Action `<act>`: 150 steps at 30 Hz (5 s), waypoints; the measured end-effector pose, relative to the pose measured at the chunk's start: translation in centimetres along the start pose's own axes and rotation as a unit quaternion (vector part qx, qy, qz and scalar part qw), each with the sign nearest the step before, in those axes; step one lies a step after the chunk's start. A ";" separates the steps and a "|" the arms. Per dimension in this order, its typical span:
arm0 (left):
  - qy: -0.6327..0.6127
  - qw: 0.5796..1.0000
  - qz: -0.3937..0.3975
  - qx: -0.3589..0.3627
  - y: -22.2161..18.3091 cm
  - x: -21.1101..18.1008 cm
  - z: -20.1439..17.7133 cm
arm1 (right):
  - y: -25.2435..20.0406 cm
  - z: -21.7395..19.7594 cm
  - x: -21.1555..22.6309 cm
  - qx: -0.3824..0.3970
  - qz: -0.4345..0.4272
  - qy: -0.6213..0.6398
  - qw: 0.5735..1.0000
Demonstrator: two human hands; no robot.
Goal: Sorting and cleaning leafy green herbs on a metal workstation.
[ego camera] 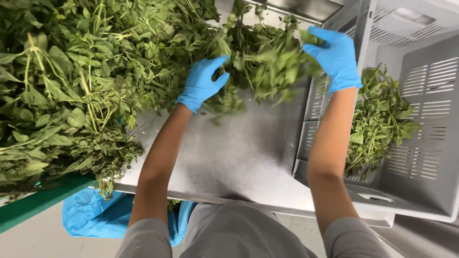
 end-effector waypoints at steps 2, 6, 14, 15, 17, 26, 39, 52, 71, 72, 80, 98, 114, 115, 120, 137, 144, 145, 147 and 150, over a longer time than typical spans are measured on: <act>0.032 0.998 -0.032 -0.038 0.3 -0.4 -1.2 | -0.3 3.1 -3.3 -0.016 0.021 0.021 0.999; 0.068 0.978 -0.034 -0.194 -0.9 -0.1 -0.9 | -3.2 5.8 3.2 -0.008 0.154 0.108 0.982; 0.053 0.966 -0.247 0.059 -4.4 8.6 11.8 | -3.6 21.2 4.7 0.020 -0.021 -0.109 0.994; 0.190 0.973 -0.135 0.007 -5.0 7.5 9.4 | -3.6 22.0 2.0 -0.017 -0.033 -0.051 0.998; 0.272 0.955 -0.090 -0.076 -3.3 2.4 0.9 | -2.3 14.9 4.5 -0.030 -0.065 0.016 0.997; 0.270 0.947 -0.121 0.124 1.3 11.8 5.8 | 0.7 -5.2 12.2 -0.105 -0.206 0.003 0.973; 0.308 0.885 -0.231 0.262 6.2 5.1 2.1 | -2.7 15.5 -7.5 0.101 0.187 -0.004 0.977; 0.185 0.974 0.076 -0.110 7.9 1.8 -5.1 | 0.2 -3.1 7.9 -0.130 -0.188 -0.027 0.973; 0.485 0.868 -0.050 0.098 0.0 -0.6 -5.8 | -9.2 0.4 7.0 -0.088 -0.108 -0.058 0.989; 0.563 0.822 -0.038 0.078 -1.3 -0.9 -5.9 | -10.6 0.6 7.8 -0.120 -0.073 -0.083 0.987; 0.323 0.941 0.076 0.062 -7.0 -2.2 4.0 | -12.2 22.1 6.0 -0.078 0.071 0.005 0.994; 0.240 0.954 -0.109 -0.141 -7.3 1.4 -1.8 | -12.3 1.3 10.4 -0.125 -0.147 0.131 0.973; 0.276 0.958 -0.060 0.051 -18.8 2.6 13.6 | -30.9 17.6 1.7 -0.101 0.094 0.154 0.978; 0.275 0.958 -0.056 0.052 -19.3 2.7 13.8 | -31.6 18.1 1.7 -0.105 0.096 0.153 0.978; 0.005 0.986 -0.143 -0.089 -20.2 -2.0 10.0 | -32.8 18.2 3.1 -0.110 0.120 0.237 0.958; -0.533 0.785 -0.314 -0.038 -26.9 -11.6 12.8 | -29.3 18.1 9.1 -0.088 0.235 0.727 0.639; -0.429 0.836 -0.292 -0.178 -21.0 -15.6 1.1 | -29.6 16.1 10.5 -0.066 0.211 0.673 0.706; -0.427 0.835 -0.295 -0.182 -20.0 -16.2 0.0 | -29.6 16.2 10.6 -0.061 0.211 0.673 0.706; -0.405 0.861 -0.267 -0.154 -17.5 -17.9 -2.1 | -29.2 16.4 11.4 -0.019 0.184 0.663 0.726; -0.411 0.855 -0.259 -0.182 -18.3 -14.6 1.0 | -29.1 17.3 11.2 -0.016 0.200 0.675 0.710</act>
Point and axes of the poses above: each hand's wrist, its own y-axis towards the middle knuckle, its own z-axis out of the palm, x = y × z, the point moved 7 cm from there along y, towards the middle knuckle
